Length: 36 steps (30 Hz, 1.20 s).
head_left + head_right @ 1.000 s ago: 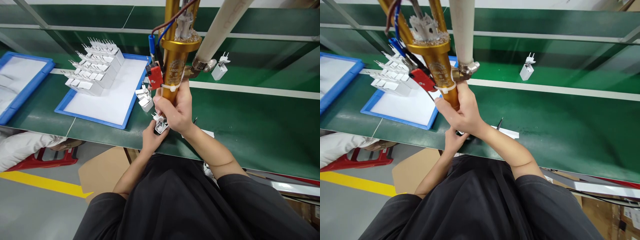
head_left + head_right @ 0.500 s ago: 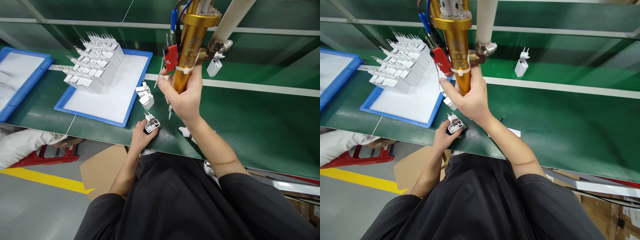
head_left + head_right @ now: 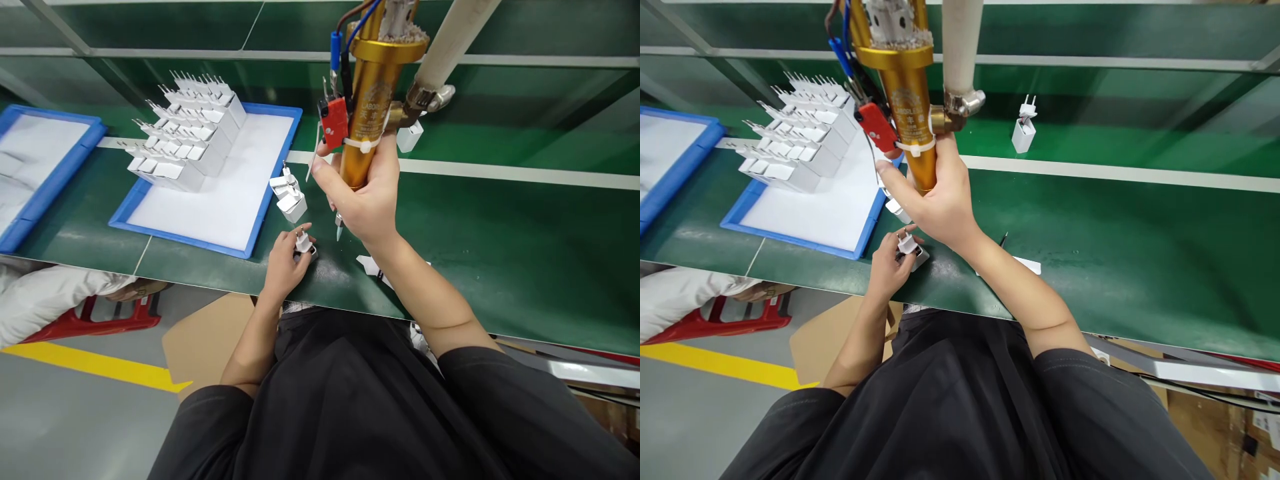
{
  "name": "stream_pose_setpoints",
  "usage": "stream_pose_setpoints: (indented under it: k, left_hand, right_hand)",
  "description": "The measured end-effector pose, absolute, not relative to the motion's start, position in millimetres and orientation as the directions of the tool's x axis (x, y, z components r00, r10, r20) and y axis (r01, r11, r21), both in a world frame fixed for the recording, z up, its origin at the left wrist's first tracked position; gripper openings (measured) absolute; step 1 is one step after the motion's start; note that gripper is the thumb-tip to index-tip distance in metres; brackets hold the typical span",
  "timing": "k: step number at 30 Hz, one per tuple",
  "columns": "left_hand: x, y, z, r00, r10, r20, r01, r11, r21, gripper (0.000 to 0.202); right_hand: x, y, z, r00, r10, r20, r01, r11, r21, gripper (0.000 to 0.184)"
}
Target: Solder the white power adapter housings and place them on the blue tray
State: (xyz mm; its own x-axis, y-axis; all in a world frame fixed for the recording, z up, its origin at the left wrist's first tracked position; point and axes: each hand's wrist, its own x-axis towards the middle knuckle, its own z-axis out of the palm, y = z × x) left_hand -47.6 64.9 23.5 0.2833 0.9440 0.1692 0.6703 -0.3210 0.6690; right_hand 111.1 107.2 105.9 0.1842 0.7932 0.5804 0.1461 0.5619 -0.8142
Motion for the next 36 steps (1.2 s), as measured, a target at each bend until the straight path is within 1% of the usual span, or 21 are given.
stream_pose_setpoints:
  k: [2,3,5,7,10,12,14,17,21,22,24,27,30,33,36]
  left_hand:
    - [-52.5,62.1,29.4,0.387,0.905,0.178,0.716,-0.417,0.561,0.039]
    - [-54.5,60.5,32.0,0.423,0.891,0.166,0.725,-0.443,0.527,0.036]
    - [-56.6,57.2,35.1,0.448,0.881,0.152,0.731,-0.459,0.504,0.035]
    - [-55.6,53.9,34.7,0.412,0.895,0.172,0.743,-0.439,0.506,0.037]
    - [-50.0,49.3,30.0,0.290,0.932,0.216,0.778,-0.361,0.514,0.037]
    - [-46.1,46.9,26.0,0.225,0.945,0.236,0.787,-0.320,0.528,0.032]
    - [-43.8,45.6,22.2,0.206,0.948,0.241,0.769,-0.309,0.559,0.026]
    - [-45.8,46.3,18.1,0.222,0.948,0.229,0.730,-0.317,0.605,0.023]
    - [-56.2,51.3,17.4,0.368,0.920,0.136,0.681,-0.367,0.633,0.021]
    - [-58.9,52.8,17.7,0.405,0.907,0.112,0.685,-0.383,0.620,0.025]
    - [-62.5,56.0,17.9,0.468,0.877,0.105,0.711,-0.445,0.545,0.036]
    - [-61.0,63.4,15.7,0.509,0.835,0.210,0.744,-0.549,0.381,0.046]
    - [-51.9,79.7,12.3,0.446,0.830,0.335,0.797,-0.539,0.273,0.059]
    - [-42.2,107.5,11.7,0.379,0.849,0.367,0.844,-0.480,0.238,0.080]
    - [-39.3,141.0,14.1,0.326,0.885,0.334,0.870,-0.419,0.261,0.099]
  right_hand:
    - [110.8,106.6,107.4,0.188,0.783,0.593,0.178,0.567,-0.804,0.027]
    - [110.7,106.4,107.8,0.187,0.781,0.595,0.195,0.564,-0.802,0.026]
    - [110.6,106.1,108.0,0.181,0.784,0.594,0.216,0.558,-0.801,0.026]
    - [110.7,106.1,107.6,0.174,0.788,0.590,0.204,0.557,-0.805,0.026]
    - [110.8,106.4,107.0,0.179,0.803,0.568,0.159,0.546,-0.823,0.026]
    - [110.8,106.6,107.0,0.182,0.818,0.545,0.148,0.525,-0.838,0.027]
    - [111.0,106.8,107.5,0.186,0.822,0.538,0.150,0.518,-0.842,0.027]
    - [112.1,106.7,109.4,0.186,0.812,0.554,0.130,0.538,-0.833,0.027]
    - [113.3,106.4,112.5,0.187,0.808,0.559,0.066,0.558,-0.827,0.027]
    - [113.2,106.5,112.9,0.194,0.807,0.558,0.055,0.559,-0.827,0.027]
    - [112.9,106.7,113.0,0.202,0.809,0.552,0.043,0.556,-0.830,0.027]
    - [112.9,107.1,112.1,0.192,0.826,0.530,0.049,0.531,-0.846,0.029]
    - [113.9,107.4,111.4,0.190,0.840,0.509,0.063,0.507,-0.860,0.029]
    - [115.4,108.2,110.8,0.207,0.828,0.521,0.053,0.523,-0.851,0.028]
    - [117.0,110.0,109.6,0.217,0.817,0.534,0.025,0.543,-0.840,0.028]
